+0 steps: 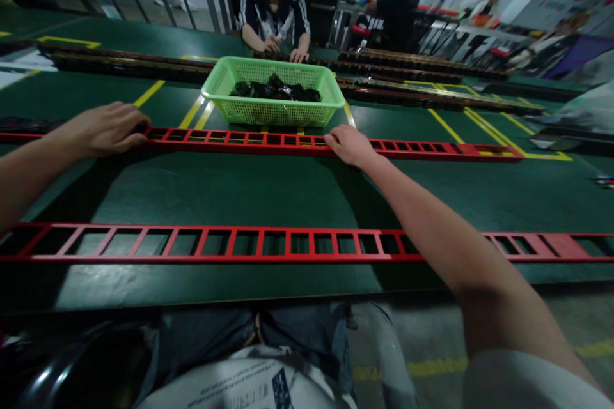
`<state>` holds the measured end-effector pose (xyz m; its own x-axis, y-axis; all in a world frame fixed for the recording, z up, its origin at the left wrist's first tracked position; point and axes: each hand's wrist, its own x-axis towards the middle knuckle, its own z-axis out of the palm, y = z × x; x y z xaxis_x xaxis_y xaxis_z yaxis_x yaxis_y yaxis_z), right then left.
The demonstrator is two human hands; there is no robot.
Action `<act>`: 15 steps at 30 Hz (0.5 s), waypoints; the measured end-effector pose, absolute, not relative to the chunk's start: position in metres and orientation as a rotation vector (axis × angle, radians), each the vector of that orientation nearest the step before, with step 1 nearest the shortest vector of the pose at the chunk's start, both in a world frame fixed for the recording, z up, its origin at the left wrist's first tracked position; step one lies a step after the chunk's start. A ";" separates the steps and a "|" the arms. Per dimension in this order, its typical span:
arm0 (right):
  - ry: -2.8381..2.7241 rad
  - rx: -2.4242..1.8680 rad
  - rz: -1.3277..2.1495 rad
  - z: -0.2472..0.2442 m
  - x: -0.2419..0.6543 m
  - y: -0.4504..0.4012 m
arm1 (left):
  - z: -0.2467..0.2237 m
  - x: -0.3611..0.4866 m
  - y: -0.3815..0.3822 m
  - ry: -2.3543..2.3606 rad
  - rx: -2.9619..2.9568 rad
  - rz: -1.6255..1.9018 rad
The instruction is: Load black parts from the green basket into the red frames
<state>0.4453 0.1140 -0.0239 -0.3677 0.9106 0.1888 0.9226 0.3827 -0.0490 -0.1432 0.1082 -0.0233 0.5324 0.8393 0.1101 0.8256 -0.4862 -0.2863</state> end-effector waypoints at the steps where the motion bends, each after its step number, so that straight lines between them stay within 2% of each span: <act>1: -2.454 -1.647 -0.085 -0.025 0.445 0.115 | -0.023 -0.147 0.108 -1.402 -2.461 0.059; 6: -2.451 -1.670 -0.082 -0.023 0.440 0.110 | -0.024 -0.159 0.114 -1.572 -2.450 0.026; 12: -2.459 -1.686 -0.087 -0.022 0.439 0.110 | -0.016 -0.166 0.124 -1.558 -2.484 0.142; 15: -2.462 -1.678 -0.117 -0.022 0.439 0.111 | 0.005 -0.157 0.120 -1.630 -2.348 -0.046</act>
